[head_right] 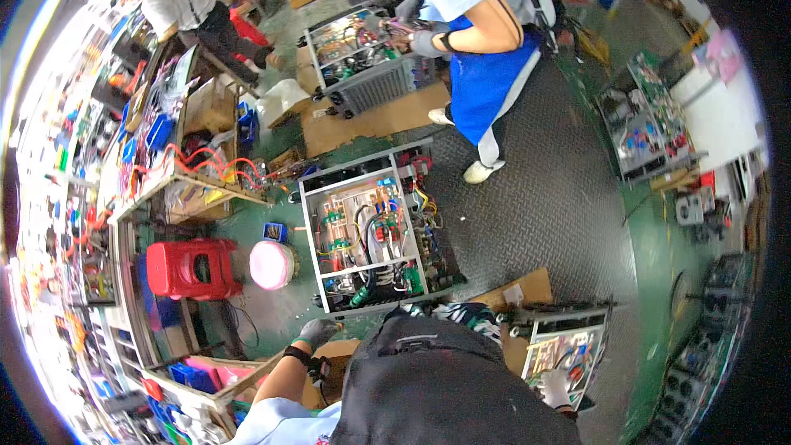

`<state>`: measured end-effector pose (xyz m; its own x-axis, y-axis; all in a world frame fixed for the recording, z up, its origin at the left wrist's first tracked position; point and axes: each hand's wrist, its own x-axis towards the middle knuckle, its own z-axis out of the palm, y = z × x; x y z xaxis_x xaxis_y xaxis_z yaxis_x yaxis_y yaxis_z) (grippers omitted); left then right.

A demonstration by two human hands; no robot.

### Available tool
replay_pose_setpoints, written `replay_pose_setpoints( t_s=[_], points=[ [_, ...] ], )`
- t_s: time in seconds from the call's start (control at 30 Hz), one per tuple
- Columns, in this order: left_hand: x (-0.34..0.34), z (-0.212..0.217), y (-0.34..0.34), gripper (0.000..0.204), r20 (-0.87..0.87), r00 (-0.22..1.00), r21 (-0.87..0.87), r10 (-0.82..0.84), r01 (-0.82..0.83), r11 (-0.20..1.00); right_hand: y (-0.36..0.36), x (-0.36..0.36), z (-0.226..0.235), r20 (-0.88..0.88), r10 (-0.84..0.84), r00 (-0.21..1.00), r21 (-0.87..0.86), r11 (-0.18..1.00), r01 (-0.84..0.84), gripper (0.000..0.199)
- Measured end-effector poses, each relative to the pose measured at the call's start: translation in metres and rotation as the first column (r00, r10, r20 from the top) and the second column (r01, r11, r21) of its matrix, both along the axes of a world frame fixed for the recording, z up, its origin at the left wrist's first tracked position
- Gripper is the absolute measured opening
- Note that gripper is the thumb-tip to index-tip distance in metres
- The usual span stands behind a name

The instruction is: Assembling and wiring components inside a solar inverter chassis on a workshop production line.

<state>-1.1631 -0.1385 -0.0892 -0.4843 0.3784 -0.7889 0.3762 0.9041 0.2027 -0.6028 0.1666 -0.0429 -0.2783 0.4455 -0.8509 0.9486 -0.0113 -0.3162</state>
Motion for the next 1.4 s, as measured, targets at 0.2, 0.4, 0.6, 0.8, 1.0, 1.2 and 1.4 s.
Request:
replay_pose_setpoints(
  t_s=[0.2,0.4,0.6,0.8,1.0,1.2,1.4],
  points=[
    [0.029,0.003,-0.008,0.039,-0.052,0.971,0.201,0.232,-0.217,0.955,0.073,0.01,-0.03,-0.023,0.378,0.926,0.341,0.873,-0.348,0.019],
    [0.118,0.031,0.008,0.04,-0.087,0.858,0.123,0.506,-0.494,0.86,0.188,-0.069,-0.011,-0.203,0.036,0.978,0.094,0.995,-0.017,0.03],
    [0.216,0.077,0.017,0.038,-0.106,0.883,0.104,0.457,-0.447,0.888,0.281,-0.085,-0.031,-0.265,-0.279,0.923,-0.011,0.958,0.287,0.028],
    [0.252,0.069,-0.017,0.038,-0.119,0.821,-0.01,0.559,-0.564,0.826,0.269,-0.093,-0.043,-0.199,-0.088,0.976,-0.066,0.995,0.077,0.027],
    [0.175,0.07,-0.052,0.04,0.058,0.824,0.098,0.563,-0.566,0.818,0.218,-0.115,-0.012,-0.133,0.274,0.952,-0.048,0.958,-0.283,0.025],
    [-0.038,0.151,-0.064,0.032,-0.401,0.891,0.125,0.212,-0.176,0.976,0.199,-0.189,0.145,0.108,0.638,0.763,0.135,0.751,-0.647,0.033],
    [-0.174,0.053,-0.049,0.02,-0.273,0.924,0.12,0.267,-0.243,0.963,0.209,-0.336,0.074,0.1,0.831,0.548,-0.166,0.557,-0.814,0.041]
  ],
)
